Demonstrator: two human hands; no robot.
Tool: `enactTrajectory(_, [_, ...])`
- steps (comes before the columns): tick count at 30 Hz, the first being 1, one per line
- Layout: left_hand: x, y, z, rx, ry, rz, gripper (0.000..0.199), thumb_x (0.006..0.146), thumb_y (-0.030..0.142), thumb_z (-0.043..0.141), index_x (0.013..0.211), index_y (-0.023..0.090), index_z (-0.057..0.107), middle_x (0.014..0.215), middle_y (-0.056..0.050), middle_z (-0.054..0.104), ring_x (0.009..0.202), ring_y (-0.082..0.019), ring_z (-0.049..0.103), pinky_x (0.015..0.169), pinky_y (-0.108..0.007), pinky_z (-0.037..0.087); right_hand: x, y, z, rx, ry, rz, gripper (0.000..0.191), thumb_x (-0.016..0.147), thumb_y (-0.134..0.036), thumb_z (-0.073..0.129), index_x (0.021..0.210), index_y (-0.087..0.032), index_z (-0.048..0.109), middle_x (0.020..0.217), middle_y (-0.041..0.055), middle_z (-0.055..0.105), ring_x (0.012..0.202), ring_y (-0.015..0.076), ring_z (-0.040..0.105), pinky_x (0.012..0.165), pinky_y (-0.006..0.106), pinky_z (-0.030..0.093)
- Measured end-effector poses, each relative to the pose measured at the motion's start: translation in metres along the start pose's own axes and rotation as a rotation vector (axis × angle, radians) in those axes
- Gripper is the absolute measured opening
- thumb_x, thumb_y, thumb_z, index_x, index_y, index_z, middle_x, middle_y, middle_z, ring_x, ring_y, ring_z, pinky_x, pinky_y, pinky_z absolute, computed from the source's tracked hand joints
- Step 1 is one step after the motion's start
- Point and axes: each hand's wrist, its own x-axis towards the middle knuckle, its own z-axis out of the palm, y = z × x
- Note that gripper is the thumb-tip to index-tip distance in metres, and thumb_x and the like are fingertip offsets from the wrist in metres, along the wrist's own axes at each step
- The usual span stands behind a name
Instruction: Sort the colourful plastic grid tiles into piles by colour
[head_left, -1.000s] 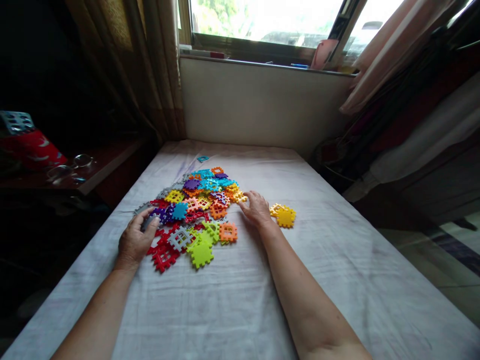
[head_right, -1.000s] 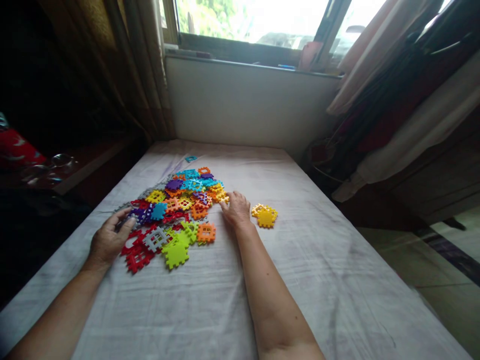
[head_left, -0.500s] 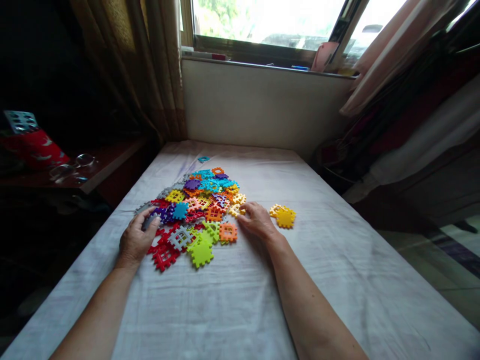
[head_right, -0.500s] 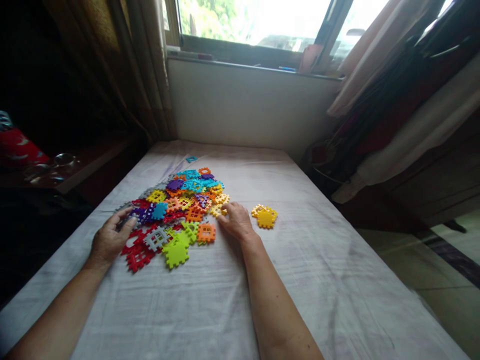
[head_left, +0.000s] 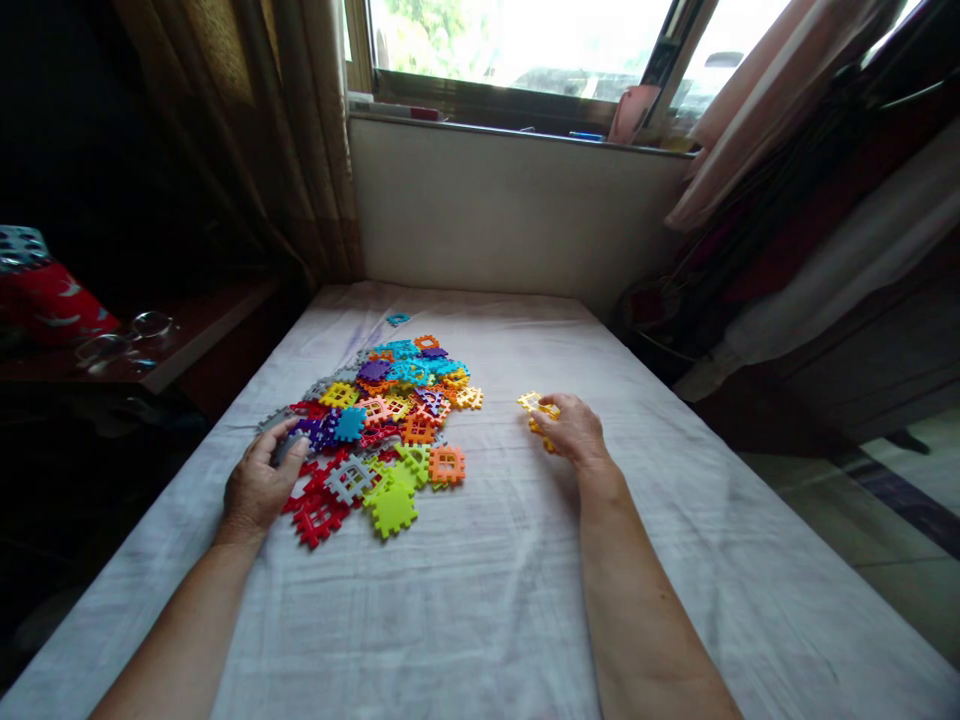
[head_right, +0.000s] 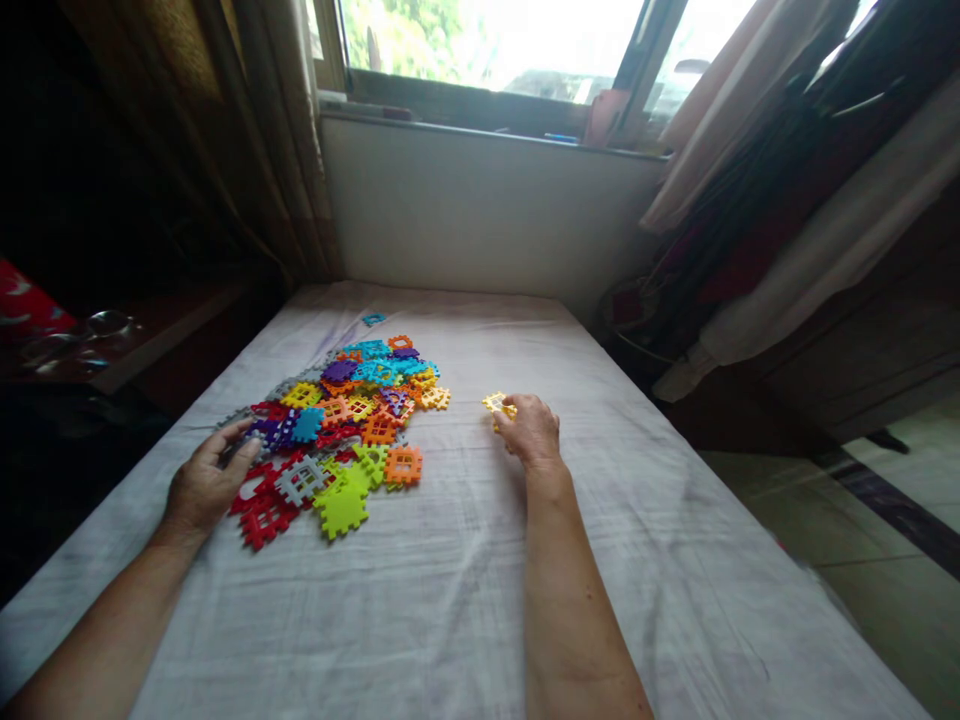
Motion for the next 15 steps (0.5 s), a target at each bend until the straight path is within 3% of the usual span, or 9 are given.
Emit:
enactTrajectory(10, [0.000,0.001,0.000,-0.005,-0.012,-0.027,0.047,0.083,0.050,0.056,0.121,0.025,0.068,0.125,-0.008,0.071,0.119,-0.028,0.065,0.106,-0.043,0.050,-0.002,0.001,-0.004,-0.092,-0.081,0.073,0.031,0.088,-0.036,0.061,0.114,-0.028,0.075,0.123,0.0079,0.071,0.115,0.0274,0.064,0.093,0.039,0.049])
enactTrajectory(15, [0.000,0.002,0.000,0.001,-0.007,-0.032,0.046,0.084,0.049,0.056,0.122,0.025,0.067,0.125,-0.008,0.071,0.119,-0.028,0.064,0.106,-0.044,0.050,-0.006,-0.019,0.001,-0.053,-0.016,-0.032,0.027,0.092,-0.033,0.057,0.110,-0.026,0.076,0.130,0.0094,0.067,0.119,0.0287,0.060,0.098,0.044,0.047])
